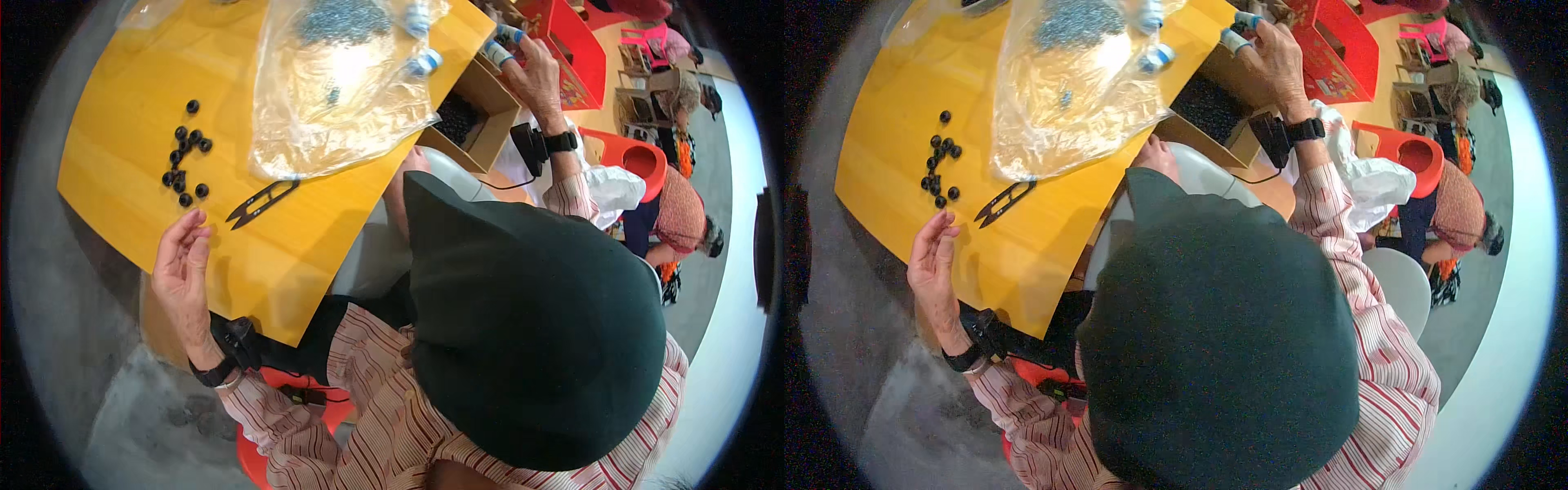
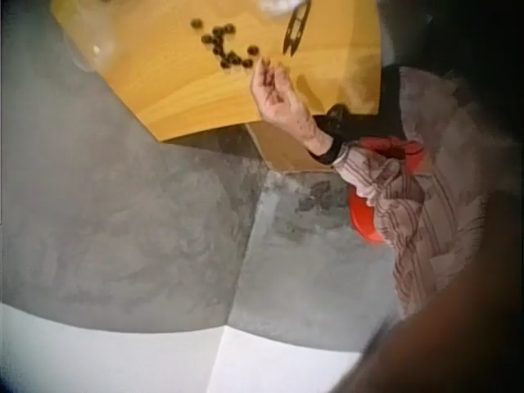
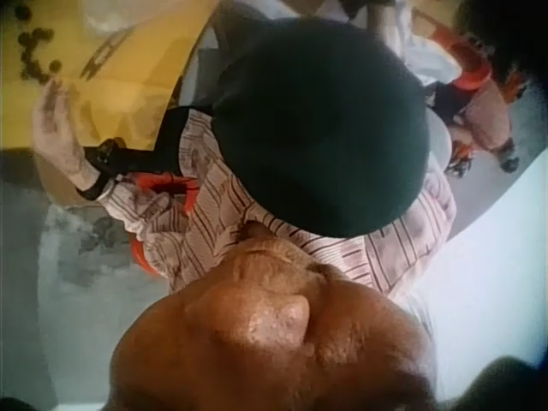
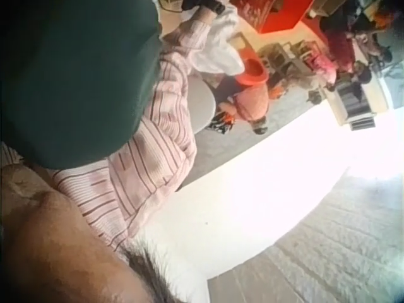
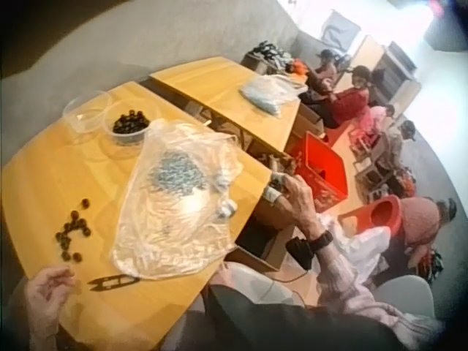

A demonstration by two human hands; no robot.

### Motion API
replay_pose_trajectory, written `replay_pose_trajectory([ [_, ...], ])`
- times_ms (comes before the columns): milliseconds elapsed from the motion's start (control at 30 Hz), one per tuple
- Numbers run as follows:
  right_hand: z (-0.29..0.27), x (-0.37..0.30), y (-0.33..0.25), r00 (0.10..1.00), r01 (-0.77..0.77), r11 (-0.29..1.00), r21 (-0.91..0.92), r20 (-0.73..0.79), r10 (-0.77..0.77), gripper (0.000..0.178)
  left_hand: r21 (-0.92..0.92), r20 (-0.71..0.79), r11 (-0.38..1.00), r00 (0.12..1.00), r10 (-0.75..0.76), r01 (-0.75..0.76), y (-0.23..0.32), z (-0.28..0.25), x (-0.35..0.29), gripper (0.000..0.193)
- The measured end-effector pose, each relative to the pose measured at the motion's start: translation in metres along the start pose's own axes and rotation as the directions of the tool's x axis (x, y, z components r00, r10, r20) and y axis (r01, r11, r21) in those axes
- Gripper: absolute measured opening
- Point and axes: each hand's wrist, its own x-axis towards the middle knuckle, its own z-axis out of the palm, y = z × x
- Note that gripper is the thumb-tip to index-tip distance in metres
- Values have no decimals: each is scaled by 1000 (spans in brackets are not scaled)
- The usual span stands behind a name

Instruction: The person assembles components by inserting small beads into rubber grommets by hand and cutting them with snips, then gathers the grommets and places them into plastic containers.

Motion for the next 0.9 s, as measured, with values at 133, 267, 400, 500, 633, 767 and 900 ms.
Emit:
replay_pose_trajectory([
  [133,23,-44,58,970,-128,985,-115,195,149,31,15,14,994,994,-112,112,-13,-2,7,30],
  [267,48,-82,124,867,-270,957,-102,406,288,39,58,-23,996,998,-64,66,-6,-6,14,29],
  [400,42,-94,112,839,-327,932,-155,406,362,54,102,-140,993,990,-36,50,-2,-3,30,23],
  [500,48,-92,110,851,-359,930,-83,379,363,47,150,-225,988,974,-9,44,2,-9,43,19],
  [633,48,-89,105,923,-286,943,-169,217,318,38,223,-293,974,956,22,45,0,-7,56,16],
  [767,31,-74,68,968,-241,962,-129,45,248,33,235,-336,972,938,86,-4,-15,-12,64,16],
  [900,21,-63,47,969,-246,958,-146,-39,243,32,323,-377,946,921,95,35,-13,-12,63,16],
])
